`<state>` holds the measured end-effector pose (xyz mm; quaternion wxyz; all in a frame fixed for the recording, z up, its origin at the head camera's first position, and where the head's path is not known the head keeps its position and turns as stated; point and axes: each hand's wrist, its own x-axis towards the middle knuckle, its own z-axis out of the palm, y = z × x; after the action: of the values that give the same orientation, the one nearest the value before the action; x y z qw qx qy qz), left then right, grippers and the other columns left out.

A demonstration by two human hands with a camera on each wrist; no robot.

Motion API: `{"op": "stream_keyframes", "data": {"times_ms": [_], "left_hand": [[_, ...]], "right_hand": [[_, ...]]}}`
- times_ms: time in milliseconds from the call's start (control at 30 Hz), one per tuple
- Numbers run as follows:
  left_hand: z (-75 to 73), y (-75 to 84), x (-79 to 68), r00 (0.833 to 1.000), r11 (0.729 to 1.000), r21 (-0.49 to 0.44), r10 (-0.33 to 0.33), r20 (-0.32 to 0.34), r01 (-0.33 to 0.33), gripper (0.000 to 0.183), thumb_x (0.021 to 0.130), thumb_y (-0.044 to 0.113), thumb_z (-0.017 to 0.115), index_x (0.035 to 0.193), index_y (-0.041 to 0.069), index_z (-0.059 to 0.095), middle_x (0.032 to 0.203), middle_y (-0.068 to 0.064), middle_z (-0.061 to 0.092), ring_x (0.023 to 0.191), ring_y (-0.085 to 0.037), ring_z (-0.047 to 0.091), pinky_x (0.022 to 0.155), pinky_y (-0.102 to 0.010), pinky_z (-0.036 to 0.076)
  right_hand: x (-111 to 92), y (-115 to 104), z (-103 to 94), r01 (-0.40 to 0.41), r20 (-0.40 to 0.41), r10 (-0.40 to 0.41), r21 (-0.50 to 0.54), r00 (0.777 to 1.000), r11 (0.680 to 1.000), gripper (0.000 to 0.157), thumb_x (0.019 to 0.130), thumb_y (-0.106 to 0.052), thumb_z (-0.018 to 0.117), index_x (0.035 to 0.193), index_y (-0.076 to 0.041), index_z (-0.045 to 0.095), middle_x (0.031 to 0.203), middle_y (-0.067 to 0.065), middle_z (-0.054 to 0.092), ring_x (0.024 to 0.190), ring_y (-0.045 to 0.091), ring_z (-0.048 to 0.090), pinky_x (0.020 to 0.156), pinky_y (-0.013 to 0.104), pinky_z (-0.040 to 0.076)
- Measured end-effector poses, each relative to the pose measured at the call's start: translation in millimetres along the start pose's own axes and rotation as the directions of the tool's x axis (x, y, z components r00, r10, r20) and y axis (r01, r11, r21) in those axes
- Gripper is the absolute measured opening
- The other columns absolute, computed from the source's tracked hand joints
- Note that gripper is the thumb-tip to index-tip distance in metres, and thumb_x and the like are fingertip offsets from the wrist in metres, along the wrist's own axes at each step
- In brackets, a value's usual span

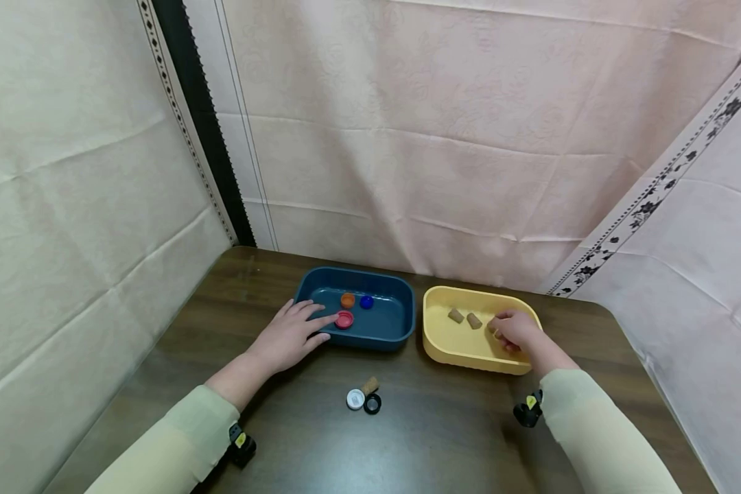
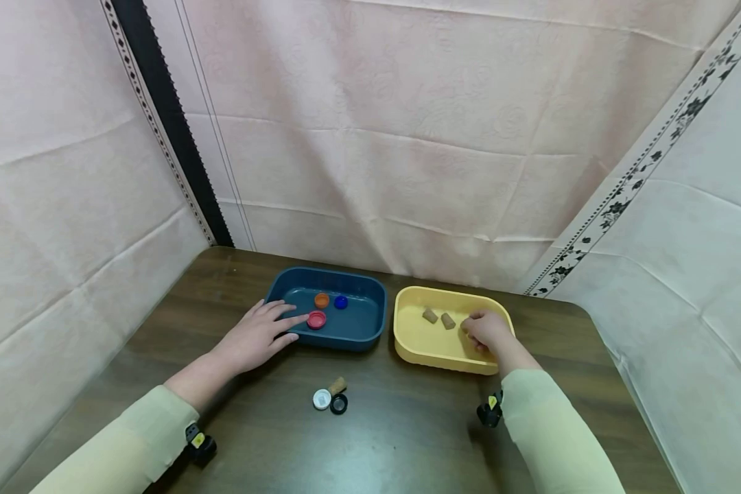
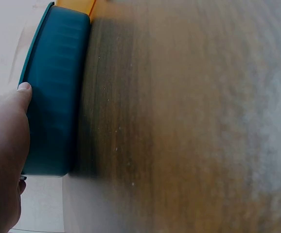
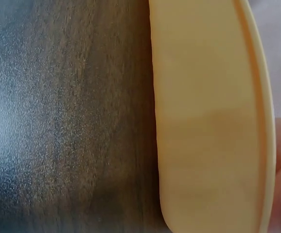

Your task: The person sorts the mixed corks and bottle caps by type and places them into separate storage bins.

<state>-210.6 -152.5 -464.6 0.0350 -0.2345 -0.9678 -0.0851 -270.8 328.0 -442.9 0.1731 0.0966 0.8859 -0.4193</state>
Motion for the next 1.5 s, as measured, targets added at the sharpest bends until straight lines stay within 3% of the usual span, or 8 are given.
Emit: {"op": "stream_keyframes", "data": {"times_ms": [167,500,733,1033,1267,1500], "left_hand": [[1.1,-0.8,1.5,1.000,1.000,0.014,-0.006,0.004,0.006,0.053,0.100,0.059,0.044,0.148,0.039,0.045,0.152,-0.004,0.045,0.143,-0.032,0.033,0.117,-0.059,0.018],[-1.7,-0.1,0.1,1.000,1.000,-0.004,-0.003,0.014,0.003,0.052,0.100,0.058,0.046,0.148,0.038,0.046,0.152,-0.005,0.045,0.143,-0.033,0.033,0.117,-0.060,0.017],[-2.6,-0.6,0.0,1.000,1.000,0.003,0.000,0.000,0.000,0.052,0.100,0.058,0.047,0.148,0.038,0.047,0.151,-0.005,0.046,0.143,-0.032,0.033,0.117,-0.060,0.017],[0.0,-1.6,-0.1,1.000,1.000,-0.017,0.006,0.012,-0.005,0.052,0.100,0.057,0.046,0.148,0.036,0.047,0.152,-0.007,0.045,0.144,-0.033,0.032,0.118,-0.058,0.013],[-0.3,-1.2,-0.6,1.000,1.000,-0.024,-0.006,0.020,0.007,0.053,0.100,0.057,0.047,0.148,0.036,0.046,0.152,-0.007,0.044,0.144,-0.034,0.031,0.119,-0.059,0.013],[1.1,-1.2,0.1,1.000,1.000,-0.027,-0.005,0.018,0.006,0.052,0.100,0.056,0.047,0.148,0.036,0.047,0.153,-0.007,0.044,0.144,-0.033,0.031,0.119,-0.058,0.012]], "right_hand": [[2,0,0.6,0.012,-0.010,-0.012,-0.042,1.000,0.999,0.029,0.095,-0.015,0.059,0.117,0.004,0.053,0.061,0.004,0.054,0.050,0.013,0.050,0.050,0.027,0.046],[9,6,2.2,0.061,-0.038,-0.064,-0.079,0.997,0.995,0.039,0.095,-0.017,0.059,0.128,0.002,0.052,0.060,0.006,0.056,0.050,0.016,0.050,0.047,0.029,0.043],[5,2,-3.3,0.063,-0.036,-0.065,-0.047,0.997,0.997,0.058,0.096,-0.020,0.061,0.143,0.006,0.039,0.064,0.005,0.055,0.048,0.014,0.047,0.046,0.028,0.041],[-16,-3,-3.7,0.111,-0.089,-0.104,0.077,0.991,0.991,0.056,0.100,-0.023,0.054,0.148,0.003,0.037,0.101,0.018,0.060,0.064,0.016,0.057,0.056,0.031,0.051],[-38,-6,-1.1,0.164,-0.100,-0.142,0.261,0.985,0.951,0.053,0.103,-0.023,0.052,0.148,0.000,0.036,0.099,0.013,0.058,0.063,0.011,0.056,0.056,0.024,0.050],[-67,-11,8.0,0.208,-0.107,-0.182,0.363,0.978,0.908,0.049,0.104,-0.025,0.052,0.145,-0.001,0.039,0.098,0.006,0.055,0.065,0.010,0.057,0.059,0.024,0.051]]}}
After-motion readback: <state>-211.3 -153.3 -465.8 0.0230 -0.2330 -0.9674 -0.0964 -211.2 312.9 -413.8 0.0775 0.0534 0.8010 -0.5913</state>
